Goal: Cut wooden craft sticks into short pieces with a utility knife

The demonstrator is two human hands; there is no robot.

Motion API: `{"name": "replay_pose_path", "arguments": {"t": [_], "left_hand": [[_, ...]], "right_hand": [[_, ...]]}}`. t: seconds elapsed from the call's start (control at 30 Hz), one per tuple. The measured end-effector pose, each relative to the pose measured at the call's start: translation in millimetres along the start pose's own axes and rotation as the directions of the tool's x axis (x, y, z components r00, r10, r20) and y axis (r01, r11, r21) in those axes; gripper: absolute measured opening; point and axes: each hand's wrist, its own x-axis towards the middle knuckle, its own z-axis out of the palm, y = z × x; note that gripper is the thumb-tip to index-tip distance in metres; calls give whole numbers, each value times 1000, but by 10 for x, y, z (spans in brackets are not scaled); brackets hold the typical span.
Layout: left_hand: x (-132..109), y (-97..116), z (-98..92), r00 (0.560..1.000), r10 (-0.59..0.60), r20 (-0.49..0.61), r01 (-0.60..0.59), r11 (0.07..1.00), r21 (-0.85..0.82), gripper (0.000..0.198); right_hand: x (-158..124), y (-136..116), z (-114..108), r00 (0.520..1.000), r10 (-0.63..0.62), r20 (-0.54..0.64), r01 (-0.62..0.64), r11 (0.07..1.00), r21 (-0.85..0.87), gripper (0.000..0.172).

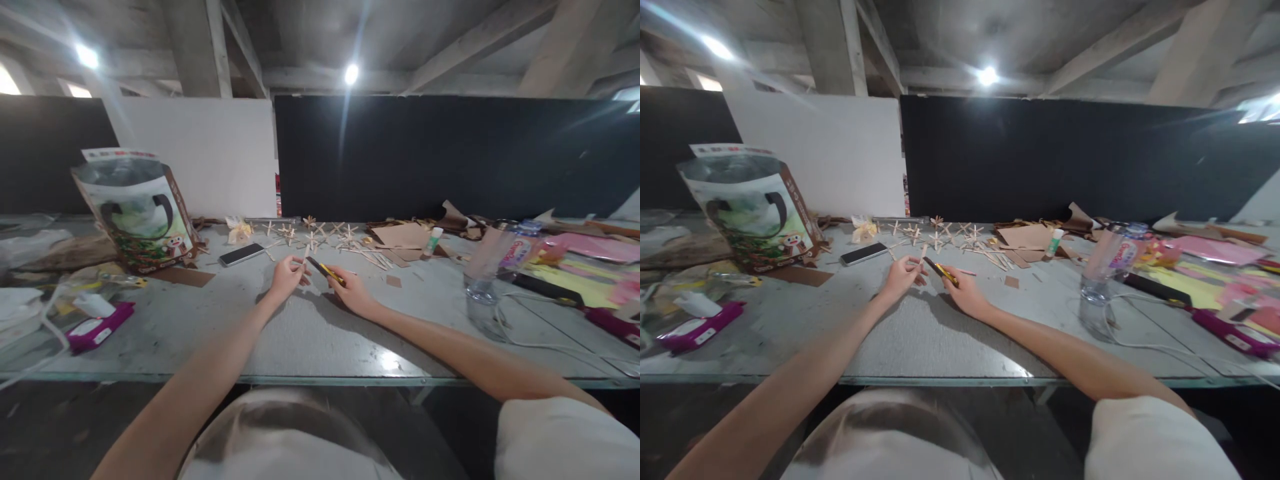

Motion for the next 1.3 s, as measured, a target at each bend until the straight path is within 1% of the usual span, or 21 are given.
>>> {"name": "replay_pose_path", "arguments": {"t": [0.2,0.37,0.43,0.53,0.67,0.87,1.0,1.1,1.23,1.3], "left_hand": [[-11,-26,5,999,37,31,-38,999,24,33],[-6,-32,18,999,54,1,-54,996,65,29],[-6,-35,23,998,60,-7,-60,995,75,28],[-8,-43,28,998,66,-8,-65,994,84,29],[-6,-48,32,997,72,-13,-70,993,93,32],[-17,-47,43,996,89,-14,-87,991,99,30],[-38,-46,50,993,115,-9,-114,988,109,28],[-43,-42,57,993,115,-10,-113,986,125,25],[-16,-59,50,996,79,-34,-74,987,140,21],[10,-81,34,997,56,-46,-49,988,144,19]], "right_hand": [[-8,-9,-8,999,-15,-29,12,997,-80,47],[-9,-34,-8,996,-92,-20,89,989,-114,43],[-10,-46,-12,996,-94,-11,92,990,-104,42],[-18,-68,-14,998,-50,24,52,997,-50,43],[-38,-107,-2,996,36,78,-41,997,66,45],[-68,-177,34,978,137,160,-172,957,232,52],[-83,-210,67,971,151,184,-203,928,313,51],[-85,-215,84,968,156,196,-220,903,369,51],[-76,-208,74,961,181,208,-257,862,436,55],[-72,-210,56,952,195,237,-289,830,477,57]]}}
